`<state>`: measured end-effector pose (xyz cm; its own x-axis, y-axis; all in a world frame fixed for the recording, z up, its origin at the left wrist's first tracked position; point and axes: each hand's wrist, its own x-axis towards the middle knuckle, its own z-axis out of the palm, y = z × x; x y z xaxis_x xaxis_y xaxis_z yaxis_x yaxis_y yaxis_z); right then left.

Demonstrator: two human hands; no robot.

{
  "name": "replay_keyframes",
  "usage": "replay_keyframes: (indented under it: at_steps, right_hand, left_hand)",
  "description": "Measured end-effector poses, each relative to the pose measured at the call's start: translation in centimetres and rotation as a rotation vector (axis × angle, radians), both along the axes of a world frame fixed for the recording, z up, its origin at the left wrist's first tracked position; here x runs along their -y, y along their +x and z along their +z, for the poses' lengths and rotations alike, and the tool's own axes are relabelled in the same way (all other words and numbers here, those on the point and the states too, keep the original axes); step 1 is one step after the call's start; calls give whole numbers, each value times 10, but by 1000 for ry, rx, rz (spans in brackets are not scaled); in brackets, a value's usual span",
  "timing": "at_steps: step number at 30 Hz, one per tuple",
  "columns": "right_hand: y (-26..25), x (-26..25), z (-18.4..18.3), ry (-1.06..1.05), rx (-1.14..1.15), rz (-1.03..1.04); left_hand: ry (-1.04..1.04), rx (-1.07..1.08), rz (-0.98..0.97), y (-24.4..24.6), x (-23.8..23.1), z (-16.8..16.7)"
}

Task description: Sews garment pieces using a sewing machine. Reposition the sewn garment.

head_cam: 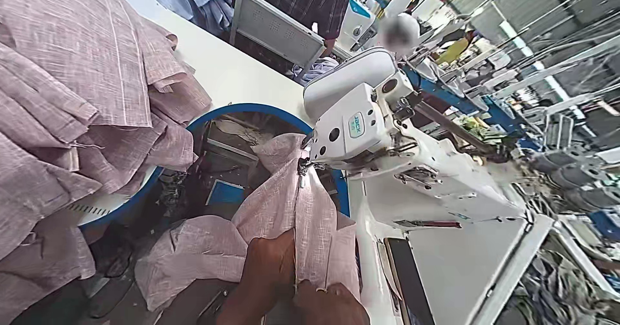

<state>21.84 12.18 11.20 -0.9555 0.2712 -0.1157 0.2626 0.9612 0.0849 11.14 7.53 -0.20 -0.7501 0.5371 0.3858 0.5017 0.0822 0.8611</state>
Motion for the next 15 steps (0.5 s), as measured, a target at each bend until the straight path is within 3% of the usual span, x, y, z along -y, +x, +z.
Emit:
replay_keyframes:
  at_steps: [3,6,8,15]
  right_hand:
    - [-15,-5,11,-45,87,-41]
    - [-28,-9,24,-180,178,-136]
    - [-30,-13,21,-207,111,-92]
    - [-25,-7,15,-204,104,-114]
  left_hand:
    - [28,55,-6,-16,-15,0]
    - [-131,72,-44,-22,-11,19]
    - [-212,-13,-16,-21,-2,25]
    - [-107,50,-212,-19,15,17]
